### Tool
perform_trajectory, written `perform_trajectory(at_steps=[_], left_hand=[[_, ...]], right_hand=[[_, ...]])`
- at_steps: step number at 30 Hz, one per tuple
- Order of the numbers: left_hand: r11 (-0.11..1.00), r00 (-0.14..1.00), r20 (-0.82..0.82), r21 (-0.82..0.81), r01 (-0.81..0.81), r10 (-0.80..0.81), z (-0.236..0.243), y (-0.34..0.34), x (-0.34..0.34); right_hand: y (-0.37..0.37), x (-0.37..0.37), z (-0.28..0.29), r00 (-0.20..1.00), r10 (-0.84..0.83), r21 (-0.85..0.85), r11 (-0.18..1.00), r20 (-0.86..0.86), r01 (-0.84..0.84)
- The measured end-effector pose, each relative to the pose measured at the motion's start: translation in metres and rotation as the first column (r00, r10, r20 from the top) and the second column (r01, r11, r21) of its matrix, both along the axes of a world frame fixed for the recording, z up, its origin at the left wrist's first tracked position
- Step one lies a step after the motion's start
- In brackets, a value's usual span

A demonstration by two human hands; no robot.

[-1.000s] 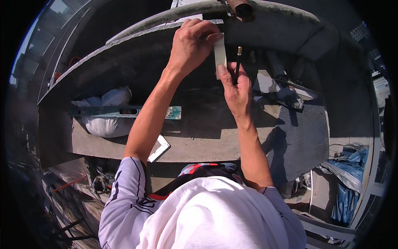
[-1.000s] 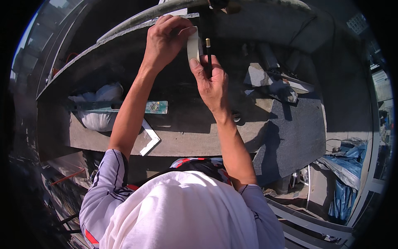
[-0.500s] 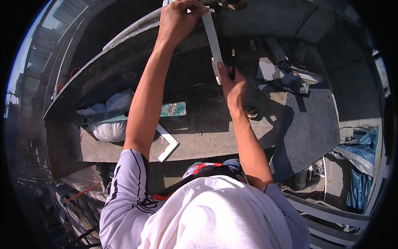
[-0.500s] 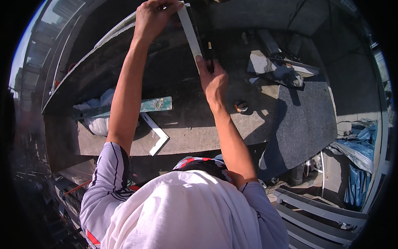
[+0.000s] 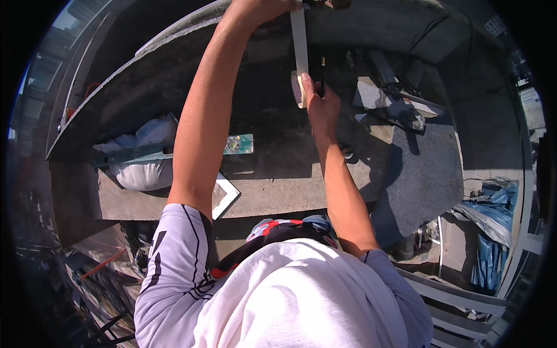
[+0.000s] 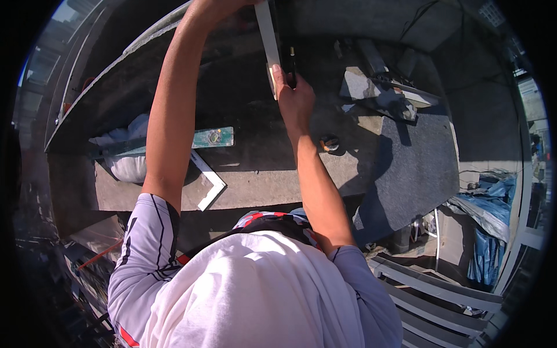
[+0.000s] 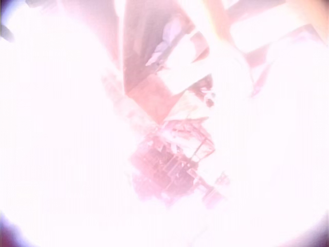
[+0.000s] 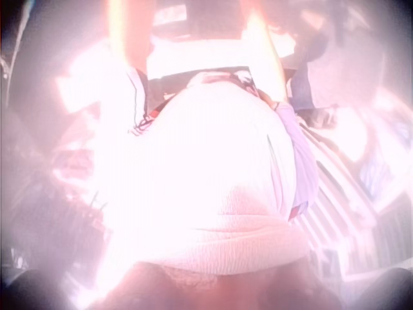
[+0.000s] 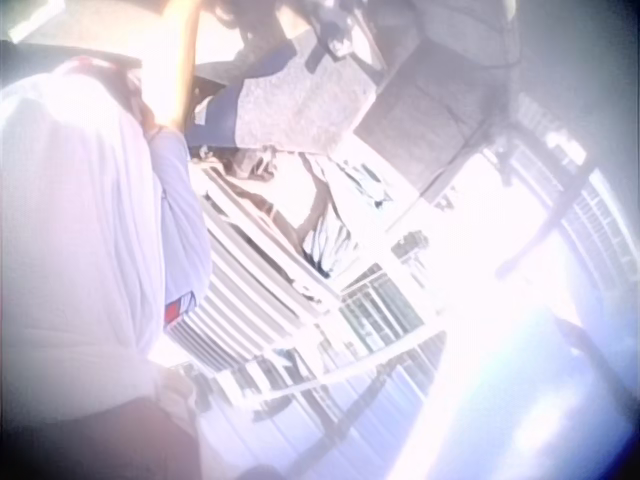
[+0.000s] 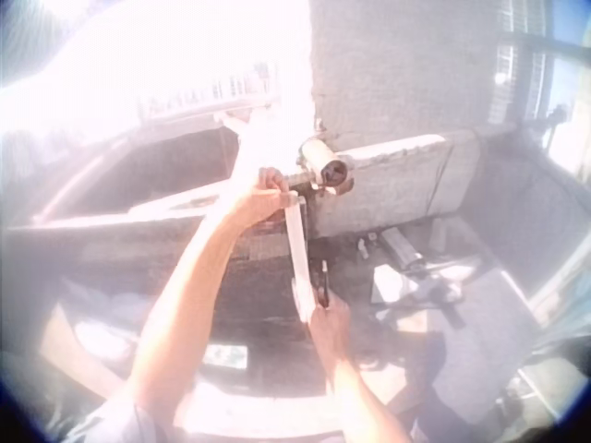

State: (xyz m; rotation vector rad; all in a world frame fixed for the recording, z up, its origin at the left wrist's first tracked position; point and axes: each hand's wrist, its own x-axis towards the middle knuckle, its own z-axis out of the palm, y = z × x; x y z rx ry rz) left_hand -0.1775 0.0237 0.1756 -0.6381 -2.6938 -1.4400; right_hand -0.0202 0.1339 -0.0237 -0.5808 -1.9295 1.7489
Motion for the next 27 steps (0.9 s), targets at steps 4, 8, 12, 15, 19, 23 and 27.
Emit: perform_trajectory(at_steps=[4, 8, 12, 15, 19, 23, 27], left_hand=[[0.996, 0.996, -0.017, -0.03, 0.089, -0.089, -0.002, -0.013, -0.008], [0.998, 0.97, -0.236, -0.041, 0.056, -0.064, -0.007, -0.018, 0.001], [0.998, 0.684, -0.729, -0.056, -0.005, -0.038, -0.031, -0.004, 0.013], [0.984, 0.296, -0.953, -0.103, -0.145, -0.056, -0.031, -0.014, 0.031], [0.973, 0.391, -0.918, -0.142, -0.184, -0.06, -0.049, -0.012, 0.033], [0.973, 0.434, -0.901, -0.121, -0.194, -0.026, -0.055, -0.009, 0.031], [0.972, 0.459, -0.888, -0.087, -0.22, 0.024, -0.06, -0.007, 0.037]], right_hand=[[-0.003, -0.001, 0.004, 0.998, 0.07, -0.037, 0.997, -0.003, -0.07], [-0.007, -0.006, -0.014, 0.991, 0.083, -0.126, 0.987, -0.103, -0.096], [0.004, 0.002, -0.021, 0.99, 0.114, -0.084, 0.989, -0.082, -0.12], [0.004, 0.003, -0.022, 0.97, 0.232, -0.093, 0.967, -0.067, -0.237], [0.0, 0.011, -0.026, 0.957, 0.275, -0.121, 0.951, -0.09, -0.285], [-0.007, 0.033, -0.035, 0.954, 0.278, -0.142, 0.946, -0.107, -0.292], [-0.013, 0.083, -0.052, 0.968, 0.249, -0.048, 0.968, 0.028, -0.247]])
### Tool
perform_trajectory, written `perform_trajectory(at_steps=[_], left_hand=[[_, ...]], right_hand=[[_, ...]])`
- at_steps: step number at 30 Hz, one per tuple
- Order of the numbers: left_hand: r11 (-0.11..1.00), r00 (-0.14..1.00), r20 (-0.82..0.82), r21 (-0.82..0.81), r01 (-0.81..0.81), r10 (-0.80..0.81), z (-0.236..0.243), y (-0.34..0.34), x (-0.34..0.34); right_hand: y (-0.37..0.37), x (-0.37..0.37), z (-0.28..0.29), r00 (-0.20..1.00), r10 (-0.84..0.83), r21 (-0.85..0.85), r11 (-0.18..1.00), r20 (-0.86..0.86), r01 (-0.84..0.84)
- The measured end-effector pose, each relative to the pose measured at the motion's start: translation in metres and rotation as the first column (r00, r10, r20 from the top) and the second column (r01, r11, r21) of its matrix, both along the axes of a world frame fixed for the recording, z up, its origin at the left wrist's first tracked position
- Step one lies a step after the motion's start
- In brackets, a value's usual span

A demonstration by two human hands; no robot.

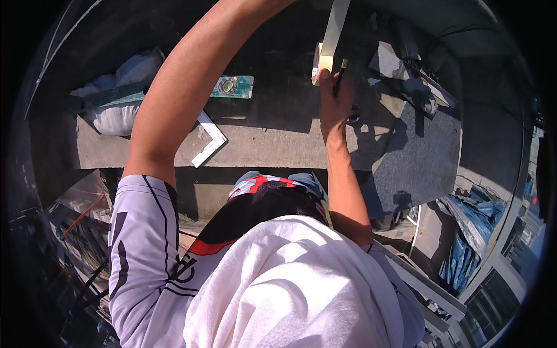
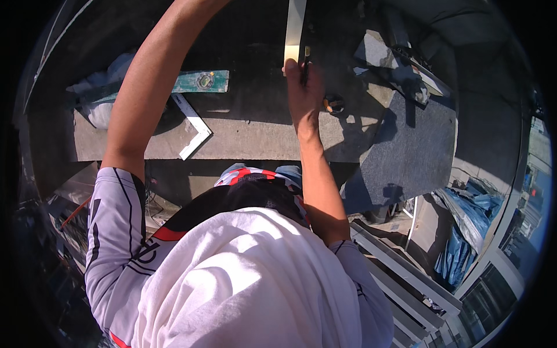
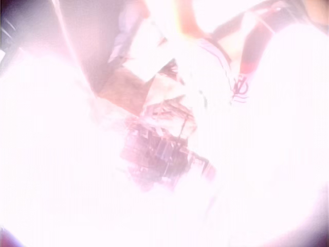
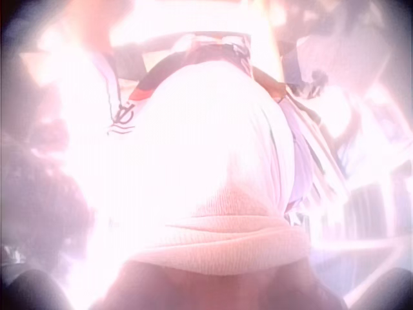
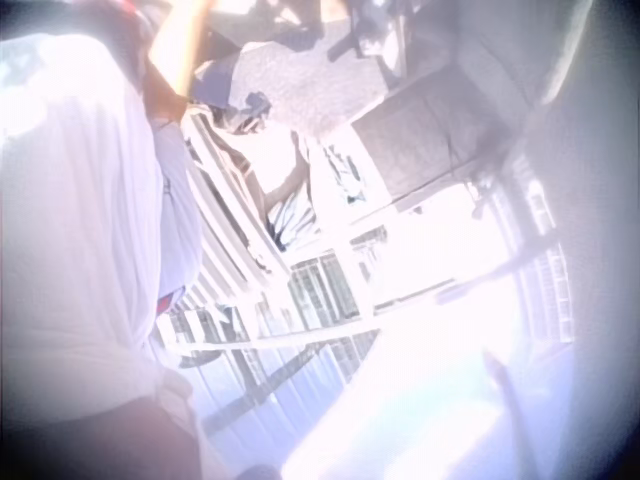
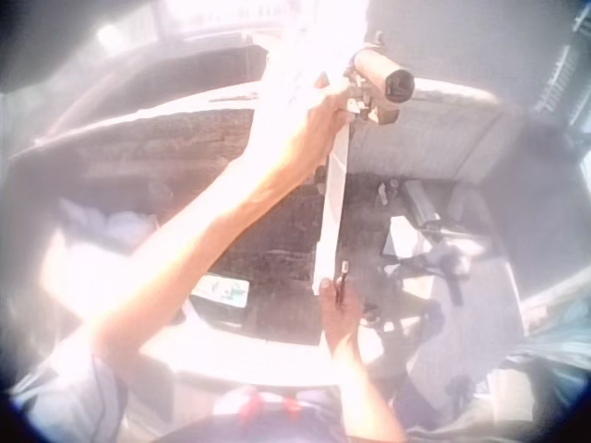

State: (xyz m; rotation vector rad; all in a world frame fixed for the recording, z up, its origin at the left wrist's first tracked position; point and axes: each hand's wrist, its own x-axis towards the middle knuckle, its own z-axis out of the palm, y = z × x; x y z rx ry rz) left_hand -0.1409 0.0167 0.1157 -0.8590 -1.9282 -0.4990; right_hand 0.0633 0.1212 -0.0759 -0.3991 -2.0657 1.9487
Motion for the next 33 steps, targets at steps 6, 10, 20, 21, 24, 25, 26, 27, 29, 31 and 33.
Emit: perform_trajectory(at_steps=[6, 10, 20, 21, 24, 25, 26, 27, 29, 31, 33], left_hand=[[0.998, 1.0, 0.005, 0.058, -0.03, 0.03, -0.003, 0.003, 0.006], [0.995, 0.998, -0.01, 0.08, -0.062, 0.063, 0.0, -0.001, 0.011], [0.998, 1.0, 0.026, 0.055, -0.002, 0.001, 0.008, 0.009, 0.004], [0.999, 1.0, 0.003, 0.053, -0.006, 0.006, 0.008, 0.008, 0.006], [0.998, 0.999, -0.036, 0.055, 0.005, -0.003, 0.009, 0.006, 0.008], [0.998, 0.999, -0.028, 0.06, 0.019, -0.017, 0.007, 0.005, 0.008], [0.997, 0.999, -0.02, 0.066, 0.036, -0.034, 0.005, 0.004, 0.008], [0.998, 1.0, 0.001, 0.064, 0.026, -0.026, 0.001, 0.002, 0.008], [0.998, 0.999, 0.044, 0.061, 0.01, -0.013, -0.008, -0.003, 0.009], [0.987, 0.999, 0.017, 0.16, 0.035, -0.038, -0.02, -0.003, 0.021], [0.945, 0.99, 0.114, 0.324, 0.044, -0.085, -0.046, -0.001, 0.044]], right_hand=[[-0.004, 0.093, -0.111, 0.837, 0.09, 0.016, 0.993, 0.54, -0.117], [-0.013, 0.091, -0.125, 0.878, 0.156, -0.132, 0.985, 0.452, -0.107], [0.0, -0.083, -0.16, 0.998, 0.026, 0.214, 0.977, -0.058, -0.013], [0.0, -0.088, -0.166, 0.994, 0.032, 0.275, 0.961, -0.107, -0.002], [0.008, -0.085, -0.176, 0.98, 0.092, -0.001, 0.996, 0.176, -0.093], [0.008, -0.078, -0.176, 0.973, 0.096, 0.055, 0.992, 0.208, -0.11], [0.009, -0.067, -0.177, 0.966, 0.096, 0.109, 0.986, 0.239, -0.125], [0.008, -0.055, -0.172, 0.958, 0.099, 0.164, 0.976, 0.27, -0.147], [-0.001, -0.028, -0.154, 0.959, 0.032, 0.111, 0.992, 0.28, -0.065], [0.001, -0.014, -0.145, 0.951, 0.005, 0.079, 0.996, 0.31, -0.031], [0.01, -0.008, -0.143, 0.934, 0.035, 0.062, 0.996, 0.355, -0.061]])
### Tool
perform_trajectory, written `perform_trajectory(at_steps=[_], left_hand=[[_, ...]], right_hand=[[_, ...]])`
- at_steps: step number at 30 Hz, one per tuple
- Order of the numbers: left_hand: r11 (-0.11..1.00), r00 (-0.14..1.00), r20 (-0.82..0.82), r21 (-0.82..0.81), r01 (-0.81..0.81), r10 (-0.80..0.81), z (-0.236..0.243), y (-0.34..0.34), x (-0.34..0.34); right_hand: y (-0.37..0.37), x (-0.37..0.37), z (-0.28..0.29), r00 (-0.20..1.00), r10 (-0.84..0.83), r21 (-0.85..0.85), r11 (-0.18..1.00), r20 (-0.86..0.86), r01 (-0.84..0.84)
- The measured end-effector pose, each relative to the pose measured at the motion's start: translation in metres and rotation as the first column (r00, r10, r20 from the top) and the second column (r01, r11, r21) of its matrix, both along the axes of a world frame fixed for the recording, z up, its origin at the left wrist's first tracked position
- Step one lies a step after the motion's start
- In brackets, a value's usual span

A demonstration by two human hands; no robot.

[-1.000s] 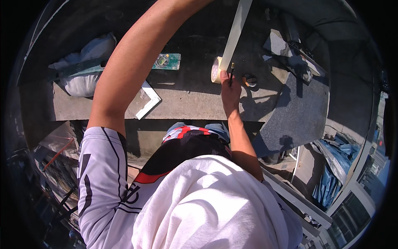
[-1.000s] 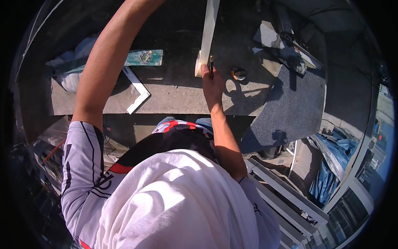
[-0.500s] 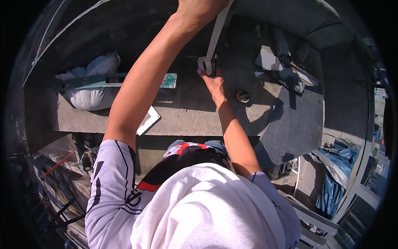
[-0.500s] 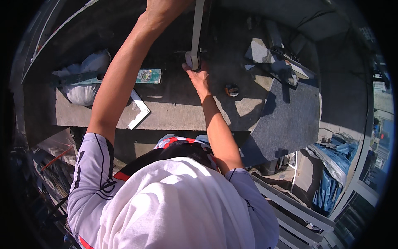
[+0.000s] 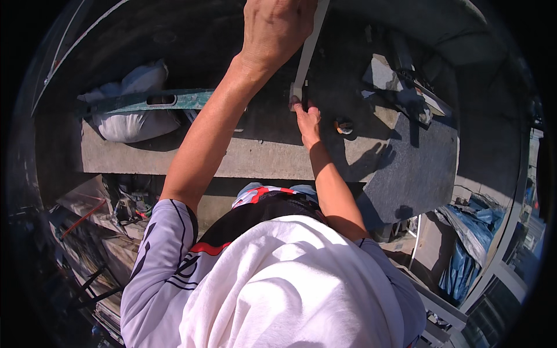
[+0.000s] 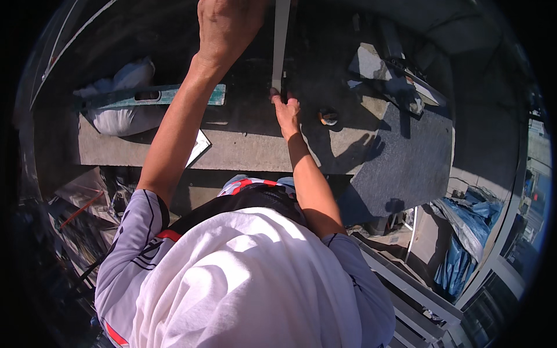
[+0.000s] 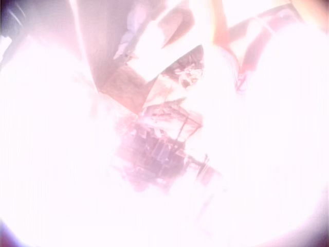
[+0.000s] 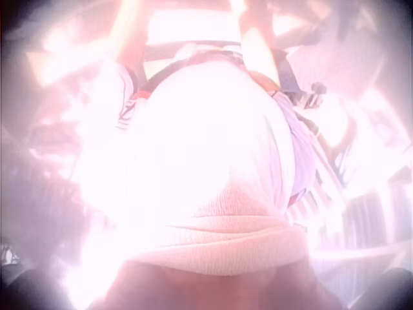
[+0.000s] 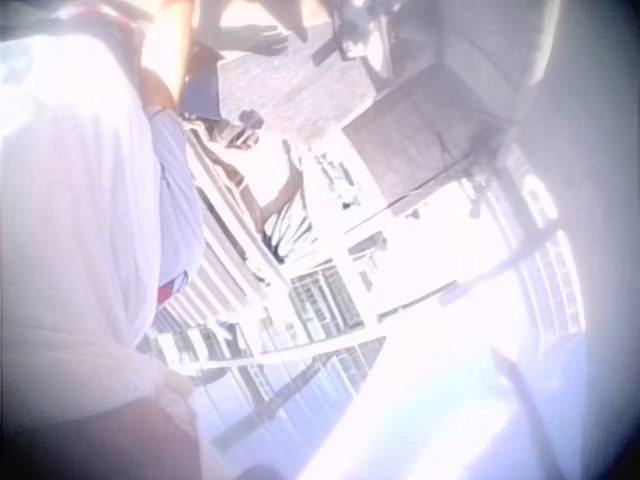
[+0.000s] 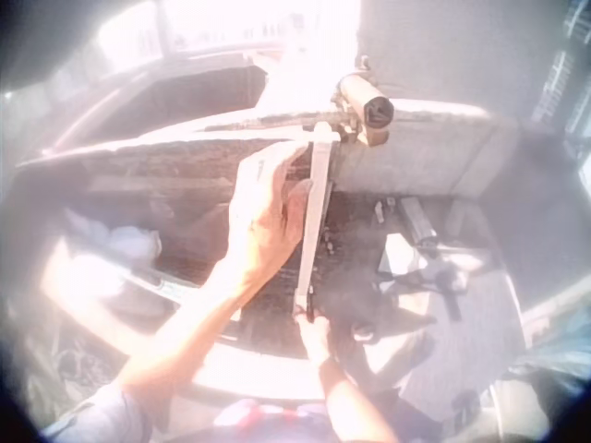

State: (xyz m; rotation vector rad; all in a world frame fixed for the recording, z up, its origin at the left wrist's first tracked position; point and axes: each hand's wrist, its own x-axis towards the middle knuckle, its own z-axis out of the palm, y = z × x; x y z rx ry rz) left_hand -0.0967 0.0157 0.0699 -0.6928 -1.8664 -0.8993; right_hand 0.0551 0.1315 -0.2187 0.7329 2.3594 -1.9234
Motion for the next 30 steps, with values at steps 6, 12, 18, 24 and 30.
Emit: perform_trajectory(at_steps=[6, 12, 18, 24, 30], left_hand=[[0.992, 0.537, 0.838, -0.03, -0.126, 0.094, -0.183, 0.002, 0.057], [0.997, 0.249, 0.965, -0.081, -0.011, 0.082, -0.231, 0.005, 0.022], [0.98, 0.503, 0.842, -0.15, -0.129, 0.195, -0.256, 0.009, -0.002], [0.987, 0.62, 0.774, -0.042, -0.156, 0.131, -0.254, 0.006, -0.016], [0.959, 0.551, 0.833, 0.12, -0.257, 0.043, -0.266, 0.023, -0.006]], right_hand=[[0.001, -0.017, 0.019, 1.0, -0.023, -0.255, 0.967, 0.0, 0.022], [0.001, -0.028, 0.026, 0.994, -0.107, -0.059, 0.993, 0.006, 0.107], [0.003, -0.008, 0.028, 0.994, 0.037, 0.002, 0.999, 0.101, -0.038], [-0.002, 0.098, 0.011, 0.938, 0.21, -0.405, 0.91, 0.275, -0.085], [0.019, 0.071, 0.028, 0.937, 0.149, -0.56, 0.826, 0.315, 0.057]])
